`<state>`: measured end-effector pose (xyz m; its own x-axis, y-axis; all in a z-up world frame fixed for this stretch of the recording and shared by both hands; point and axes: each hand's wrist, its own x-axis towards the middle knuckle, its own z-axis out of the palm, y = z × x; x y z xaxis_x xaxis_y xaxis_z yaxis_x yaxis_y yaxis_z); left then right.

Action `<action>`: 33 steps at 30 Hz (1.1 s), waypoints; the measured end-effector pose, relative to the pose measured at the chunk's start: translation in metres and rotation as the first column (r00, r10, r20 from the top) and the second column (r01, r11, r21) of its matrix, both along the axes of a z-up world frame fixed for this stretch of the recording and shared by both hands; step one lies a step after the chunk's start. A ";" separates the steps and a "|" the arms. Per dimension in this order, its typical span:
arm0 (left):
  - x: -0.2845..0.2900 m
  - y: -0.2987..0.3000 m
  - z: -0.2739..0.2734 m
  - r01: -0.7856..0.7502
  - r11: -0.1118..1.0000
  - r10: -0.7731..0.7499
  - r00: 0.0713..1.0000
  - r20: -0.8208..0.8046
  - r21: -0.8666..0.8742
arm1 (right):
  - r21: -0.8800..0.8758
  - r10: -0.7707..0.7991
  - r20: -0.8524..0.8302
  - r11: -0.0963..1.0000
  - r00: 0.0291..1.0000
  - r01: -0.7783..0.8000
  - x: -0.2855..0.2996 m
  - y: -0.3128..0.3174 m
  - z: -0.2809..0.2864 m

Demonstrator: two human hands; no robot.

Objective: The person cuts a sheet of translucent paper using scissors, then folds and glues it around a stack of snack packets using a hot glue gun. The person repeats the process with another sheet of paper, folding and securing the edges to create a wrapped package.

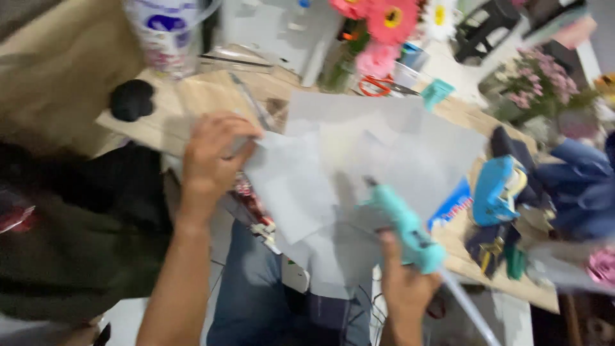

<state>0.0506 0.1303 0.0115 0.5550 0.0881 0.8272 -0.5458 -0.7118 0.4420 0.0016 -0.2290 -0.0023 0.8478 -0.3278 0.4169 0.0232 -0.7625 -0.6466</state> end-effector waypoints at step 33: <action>-0.075 -0.056 0.033 -0.071 0.997 0.065 0.965 -0.254 -0.015 | -0.038 0.254 0.392 0.965 0.884 -0.260 -0.007 -0.054 0.019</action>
<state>-0.0243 0.0742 0.0448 0.7381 0.1510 0.6576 -0.3647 -0.7307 0.5771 -0.0053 -0.2833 0.0171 0.6736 -0.1290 0.7278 0.4696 -0.6857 -0.5561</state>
